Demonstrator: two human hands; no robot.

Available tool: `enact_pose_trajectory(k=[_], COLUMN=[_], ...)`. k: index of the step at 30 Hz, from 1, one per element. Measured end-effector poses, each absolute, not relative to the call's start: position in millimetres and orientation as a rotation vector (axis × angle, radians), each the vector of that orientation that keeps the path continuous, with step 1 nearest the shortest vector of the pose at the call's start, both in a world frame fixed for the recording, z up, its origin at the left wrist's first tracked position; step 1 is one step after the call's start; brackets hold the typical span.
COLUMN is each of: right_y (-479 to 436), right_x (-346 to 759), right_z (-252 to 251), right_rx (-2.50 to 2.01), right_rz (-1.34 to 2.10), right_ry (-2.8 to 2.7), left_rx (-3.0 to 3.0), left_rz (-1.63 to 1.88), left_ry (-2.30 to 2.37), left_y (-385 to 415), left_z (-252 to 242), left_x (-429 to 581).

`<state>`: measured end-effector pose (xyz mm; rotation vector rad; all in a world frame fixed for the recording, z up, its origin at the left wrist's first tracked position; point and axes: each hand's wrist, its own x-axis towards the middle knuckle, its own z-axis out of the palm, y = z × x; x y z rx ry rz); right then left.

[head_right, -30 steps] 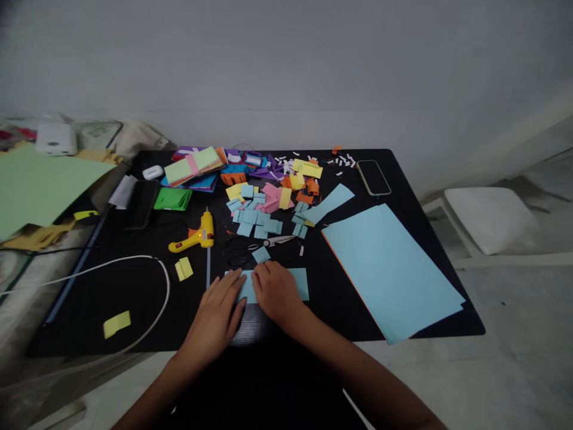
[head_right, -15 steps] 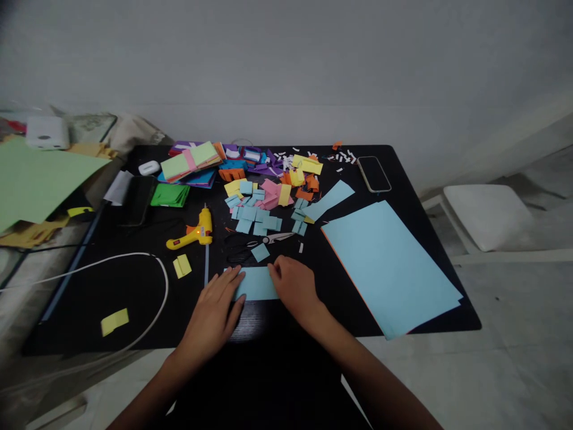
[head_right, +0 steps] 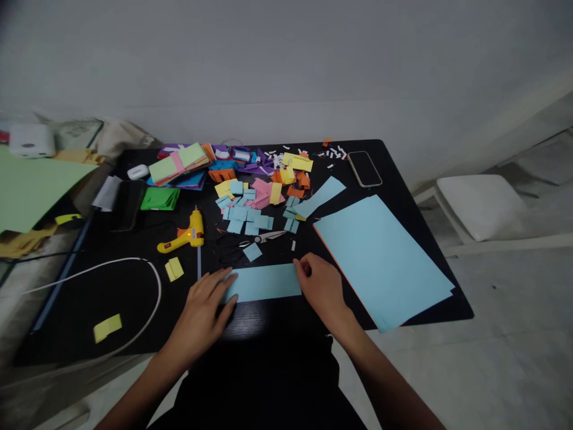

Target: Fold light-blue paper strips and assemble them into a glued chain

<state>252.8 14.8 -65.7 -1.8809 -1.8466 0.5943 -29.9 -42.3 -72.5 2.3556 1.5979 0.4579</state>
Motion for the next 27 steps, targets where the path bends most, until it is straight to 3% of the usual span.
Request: enact_pose_trajectory(k=[6, 17, 27], right_y=[1, -5, -2], right_x=[227, 216, 220], right_z=[-73, -76, -76], right_rx=[-1.39, -1.375, -1.405], right_rz=[0.693, 0.716, 0.87], right_ry=[-2.037, -2.266, -2.181], left_rx=[2.323, 2.205, 2.123], left_rz=[0.491, 0.496, 0.516], left_ry=[1.587, 1.784, 1.893], left_y=[-44, -15, -13], left_z=[-63, -73, -74], left_x=[-33, 28, 8])
